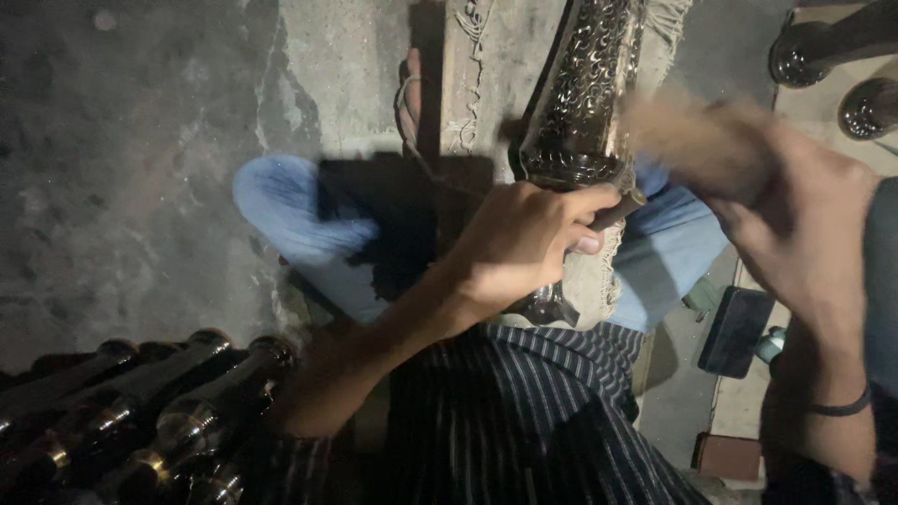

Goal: The person sits cross-legged on the floor with an ornate metal vase resting on a cloth pad. They hold a chisel against the vase's surface and strike it with a wooden mallet, working around the vase to cut decorative patterns, occasionally repositioning the chisel and rotating the work.

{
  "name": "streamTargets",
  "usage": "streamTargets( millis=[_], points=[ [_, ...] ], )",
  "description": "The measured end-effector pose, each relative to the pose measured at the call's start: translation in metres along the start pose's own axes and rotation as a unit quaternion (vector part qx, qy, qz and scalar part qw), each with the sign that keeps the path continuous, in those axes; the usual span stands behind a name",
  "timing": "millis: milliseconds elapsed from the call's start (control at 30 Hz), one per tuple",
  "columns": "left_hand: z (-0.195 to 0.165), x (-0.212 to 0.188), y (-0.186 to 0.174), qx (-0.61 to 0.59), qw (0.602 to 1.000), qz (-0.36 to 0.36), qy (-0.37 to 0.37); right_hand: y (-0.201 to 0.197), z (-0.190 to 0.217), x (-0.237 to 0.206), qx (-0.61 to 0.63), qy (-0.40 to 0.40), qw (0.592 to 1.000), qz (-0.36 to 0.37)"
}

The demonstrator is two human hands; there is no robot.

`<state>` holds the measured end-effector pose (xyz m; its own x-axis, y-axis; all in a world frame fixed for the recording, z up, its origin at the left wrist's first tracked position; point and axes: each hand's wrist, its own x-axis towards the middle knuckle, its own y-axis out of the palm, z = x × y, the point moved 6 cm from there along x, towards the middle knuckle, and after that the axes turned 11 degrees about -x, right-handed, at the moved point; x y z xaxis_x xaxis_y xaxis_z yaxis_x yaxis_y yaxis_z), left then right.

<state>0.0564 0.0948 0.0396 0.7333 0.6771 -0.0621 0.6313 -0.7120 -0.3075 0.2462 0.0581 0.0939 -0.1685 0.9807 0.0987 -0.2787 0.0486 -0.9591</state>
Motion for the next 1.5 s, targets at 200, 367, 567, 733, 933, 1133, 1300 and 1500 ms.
streamTargets(
  millis=[200,367,567,733,933,1133,1300,1500],
  points=[
    [-0.02,-0.018,-0.013,-0.005,0.988,-0.115,0.104,0.003,-0.012,0.01,-0.142,0.032,0.978,0.152],
    [-0.019,-0.041,-0.02,-0.075,0.971,-0.199,0.106,-0.004,-0.003,0.024,-0.142,-0.072,0.983,0.091],
    [-0.009,-0.047,-0.013,-0.085,0.971,-0.225,0.005,0.017,0.0,0.04,-0.335,-0.103,0.894,0.28],
    [-0.013,-0.057,-0.013,-0.076,0.961,-0.266,0.002,0.012,0.011,0.056,-0.319,-0.133,0.903,0.257],
    [-0.008,-0.064,-0.004,-0.009,0.962,-0.27,-0.034,0.012,0.012,0.053,-0.374,-0.173,0.87,0.271],
    [-0.012,-0.072,-0.003,-0.006,0.956,-0.293,-0.016,-0.002,0.018,0.043,-0.258,-0.153,0.928,0.221],
    [-0.014,-0.071,-0.01,-0.045,0.957,-0.287,-0.019,-0.004,0.007,0.03,-0.301,-0.073,0.899,0.31],
    [-0.013,-0.069,-0.026,-0.159,0.945,-0.283,0.039,-0.032,0.019,0.039,0.106,-0.012,0.991,0.086]
  ],
)
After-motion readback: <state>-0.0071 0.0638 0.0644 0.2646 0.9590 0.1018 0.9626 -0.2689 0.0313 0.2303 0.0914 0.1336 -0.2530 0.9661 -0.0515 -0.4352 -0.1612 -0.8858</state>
